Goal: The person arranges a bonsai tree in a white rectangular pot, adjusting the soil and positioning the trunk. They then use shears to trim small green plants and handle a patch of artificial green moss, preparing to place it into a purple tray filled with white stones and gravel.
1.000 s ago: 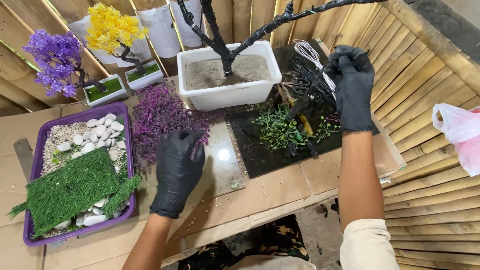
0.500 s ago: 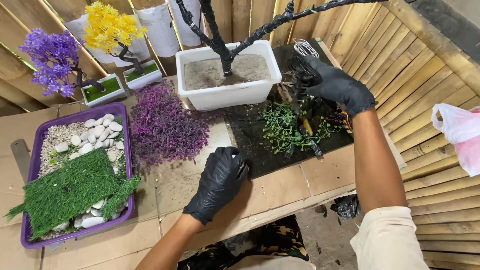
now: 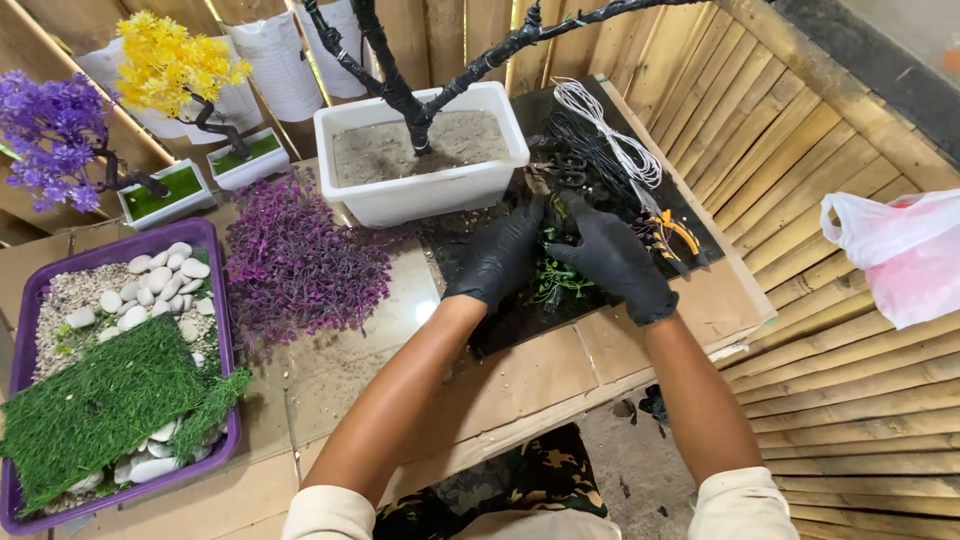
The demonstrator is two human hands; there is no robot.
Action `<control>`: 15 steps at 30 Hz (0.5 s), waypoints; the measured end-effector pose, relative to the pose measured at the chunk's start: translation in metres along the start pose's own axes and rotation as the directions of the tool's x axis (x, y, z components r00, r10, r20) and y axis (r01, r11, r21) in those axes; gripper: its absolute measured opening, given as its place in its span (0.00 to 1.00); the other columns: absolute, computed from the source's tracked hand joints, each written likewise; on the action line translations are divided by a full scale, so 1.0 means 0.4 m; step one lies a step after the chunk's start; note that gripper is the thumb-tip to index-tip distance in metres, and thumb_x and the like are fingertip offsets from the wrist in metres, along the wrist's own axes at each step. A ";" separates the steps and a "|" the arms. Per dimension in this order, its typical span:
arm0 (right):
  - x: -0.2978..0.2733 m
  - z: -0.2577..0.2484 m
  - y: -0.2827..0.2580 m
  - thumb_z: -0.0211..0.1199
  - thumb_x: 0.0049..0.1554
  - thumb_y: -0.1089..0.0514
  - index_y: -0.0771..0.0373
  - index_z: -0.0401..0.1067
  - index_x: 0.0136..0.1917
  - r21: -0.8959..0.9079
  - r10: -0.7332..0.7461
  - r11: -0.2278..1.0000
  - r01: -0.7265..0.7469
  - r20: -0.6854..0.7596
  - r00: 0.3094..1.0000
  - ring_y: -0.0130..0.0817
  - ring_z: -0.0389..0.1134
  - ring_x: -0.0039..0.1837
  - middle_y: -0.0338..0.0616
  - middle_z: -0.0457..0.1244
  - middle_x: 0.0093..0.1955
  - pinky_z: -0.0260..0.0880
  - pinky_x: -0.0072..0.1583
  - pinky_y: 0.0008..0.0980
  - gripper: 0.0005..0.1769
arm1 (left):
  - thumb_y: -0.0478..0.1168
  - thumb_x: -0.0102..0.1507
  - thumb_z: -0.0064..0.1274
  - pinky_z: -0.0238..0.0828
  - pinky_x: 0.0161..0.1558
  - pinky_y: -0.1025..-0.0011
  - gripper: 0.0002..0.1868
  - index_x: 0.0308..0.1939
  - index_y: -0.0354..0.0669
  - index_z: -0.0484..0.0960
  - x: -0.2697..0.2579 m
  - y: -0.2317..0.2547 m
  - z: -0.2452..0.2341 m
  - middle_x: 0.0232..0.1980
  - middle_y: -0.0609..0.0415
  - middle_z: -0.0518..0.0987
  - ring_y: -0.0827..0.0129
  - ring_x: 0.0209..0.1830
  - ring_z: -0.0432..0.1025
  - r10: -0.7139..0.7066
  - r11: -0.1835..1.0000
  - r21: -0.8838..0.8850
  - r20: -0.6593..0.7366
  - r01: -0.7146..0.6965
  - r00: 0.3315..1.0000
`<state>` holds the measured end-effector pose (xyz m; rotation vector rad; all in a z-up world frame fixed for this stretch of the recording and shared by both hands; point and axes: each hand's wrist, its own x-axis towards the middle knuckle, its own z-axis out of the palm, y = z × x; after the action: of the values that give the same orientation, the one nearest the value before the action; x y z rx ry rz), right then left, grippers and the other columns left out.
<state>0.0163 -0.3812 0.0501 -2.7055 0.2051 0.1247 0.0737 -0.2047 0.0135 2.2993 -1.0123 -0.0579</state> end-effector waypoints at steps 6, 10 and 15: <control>0.014 -0.003 0.058 0.68 0.63 0.53 0.65 0.67 0.55 0.428 0.031 0.902 0.053 -0.189 0.982 0.46 0.74 0.38 0.51 0.68 0.42 0.75 0.44 0.50 0.17 | 0.35 0.60 0.57 0.77 0.49 0.40 0.31 0.69 0.44 0.70 0.011 -0.038 0.048 0.60 0.34 0.77 0.35 0.53 0.75 0.010 0.999 0.047 -0.141 -0.003 0.990; 0.001 0.011 0.059 0.70 0.59 0.52 0.58 0.74 0.59 0.428 0.075 0.904 0.015 -0.192 0.978 0.56 0.73 0.55 0.53 0.70 0.48 0.73 0.52 0.54 0.17 | 0.35 0.62 0.57 0.74 0.55 0.39 0.26 0.65 0.48 0.75 -0.008 -0.056 0.026 0.63 0.36 0.76 0.35 0.60 0.71 -0.044 0.998 -0.061 -0.279 0.028 0.959; 0.087 0.059 0.158 0.66 0.59 0.54 0.56 0.78 0.57 0.513 0.183 0.858 0.008 -0.321 0.929 0.42 0.74 0.47 0.48 0.71 0.44 0.75 0.48 0.40 0.14 | 0.41 0.59 0.59 0.70 0.68 0.54 0.20 0.56 0.58 0.83 -0.053 -0.047 -0.035 0.64 0.48 0.78 0.48 0.67 0.70 -0.295 0.953 -0.175 -0.366 0.246 0.883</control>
<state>0.0391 -0.4323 -0.0011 -2.1642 0.4105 -0.3587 0.0748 -0.1734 0.0100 2.2024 -0.4667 0.2103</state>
